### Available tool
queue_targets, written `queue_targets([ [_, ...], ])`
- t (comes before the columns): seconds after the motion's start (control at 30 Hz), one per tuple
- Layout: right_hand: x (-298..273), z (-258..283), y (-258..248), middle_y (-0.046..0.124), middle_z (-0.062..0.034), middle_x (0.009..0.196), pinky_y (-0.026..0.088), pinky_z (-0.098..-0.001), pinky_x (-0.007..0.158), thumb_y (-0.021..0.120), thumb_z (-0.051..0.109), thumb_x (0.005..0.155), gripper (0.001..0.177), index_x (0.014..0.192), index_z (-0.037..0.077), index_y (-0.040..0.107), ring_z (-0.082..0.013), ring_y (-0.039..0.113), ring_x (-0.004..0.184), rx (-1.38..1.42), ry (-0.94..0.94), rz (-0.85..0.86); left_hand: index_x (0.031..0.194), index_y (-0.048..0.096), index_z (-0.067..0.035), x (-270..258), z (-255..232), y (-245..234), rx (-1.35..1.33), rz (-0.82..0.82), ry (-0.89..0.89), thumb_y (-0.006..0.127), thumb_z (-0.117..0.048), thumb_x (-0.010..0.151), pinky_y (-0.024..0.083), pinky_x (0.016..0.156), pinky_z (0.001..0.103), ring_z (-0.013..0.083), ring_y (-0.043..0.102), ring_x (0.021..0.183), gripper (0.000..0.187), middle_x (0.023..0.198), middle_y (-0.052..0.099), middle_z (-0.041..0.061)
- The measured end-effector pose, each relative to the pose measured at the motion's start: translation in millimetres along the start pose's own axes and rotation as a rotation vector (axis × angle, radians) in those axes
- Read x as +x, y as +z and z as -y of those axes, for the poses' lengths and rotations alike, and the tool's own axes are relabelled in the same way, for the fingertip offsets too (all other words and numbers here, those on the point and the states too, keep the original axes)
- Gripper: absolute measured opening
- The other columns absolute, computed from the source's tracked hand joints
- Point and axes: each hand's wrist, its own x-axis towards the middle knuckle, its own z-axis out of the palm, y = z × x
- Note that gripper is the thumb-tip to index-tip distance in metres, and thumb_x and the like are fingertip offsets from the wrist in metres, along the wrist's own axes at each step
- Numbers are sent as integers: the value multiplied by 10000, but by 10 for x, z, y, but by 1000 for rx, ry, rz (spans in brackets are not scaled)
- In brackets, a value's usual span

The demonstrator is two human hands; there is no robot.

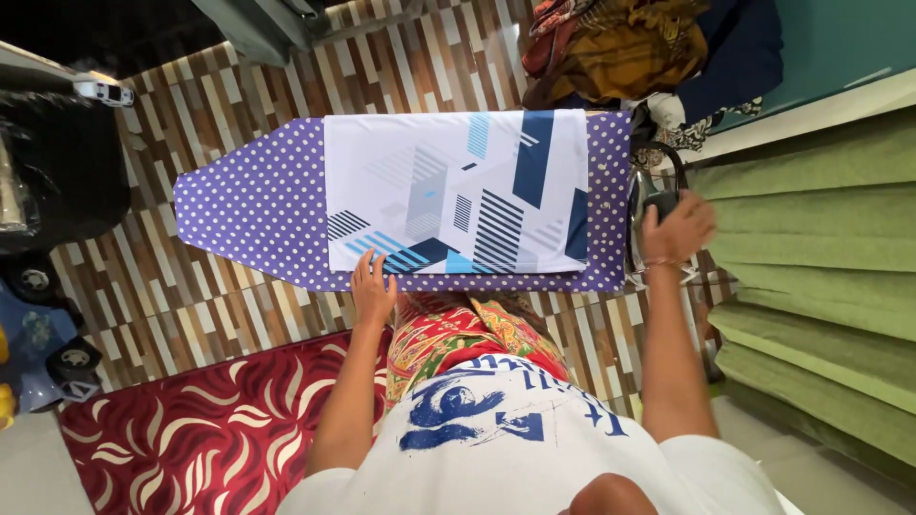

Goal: Iron a white and blue athletic shirt and then fold it on an ironing board.

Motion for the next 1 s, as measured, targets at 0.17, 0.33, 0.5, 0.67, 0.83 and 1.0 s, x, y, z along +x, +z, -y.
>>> queue_targets([
  [0.17,-607,908,103,583,-216,1176,445,-528,937,788,543,816,642,1155,28,610,-384,515,1144,232,-15,335,1318,585,-77,19,-20,40,19,9,-38,708,-150,849,381,1117,492,338,454,1378,491,1466,482,134],
  [0.33,-1031,1678,-47,623,-174,992,483,-501,847,699,302,904,266,908,44,636,-364,580,983,568,-239,313,1342,580,-125,353,-210,-57,-70,120,-79,713,-170,894,388,1183,477,292,507,1377,469,1410,549,72],
  [0.5,-997,2264,-1378,622,-166,933,525,-456,735,655,90,848,162,994,25,631,-348,625,846,1124,-772,493,1516,467,-137,998,-1119,-618,-193,189,683,681,0,754,355,1191,497,347,416,1472,804,1612,419,147],
  [0.67,-1082,2145,-2068,626,-122,831,491,-378,649,693,143,900,150,940,6,648,-260,608,711,1354,-836,842,1237,586,-262,1460,-1335,-444,-38,152,1086,708,-64,755,360,1189,539,274,482,1429,535,1459,539,36],
  [0.83,-999,1933,-2575,637,-96,748,451,-336,543,724,195,898,214,848,-5,666,-220,564,611,1469,-800,1056,1190,647,-133,1810,-1392,-702,-169,342,900,613,-18,706,450,1064,474,277,570,1279,499,1312,635,110],
  [1.0,-1118,1991,-2673,522,-159,650,394,-377,554,787,222,854,405,687,-23,512,-231,454,579,1313,-897,968,1211,689,-134,2414,-1628,22,-253,449,369,685,-440,929,540,918,457,329,679,1077,416,1114,711,124],
])
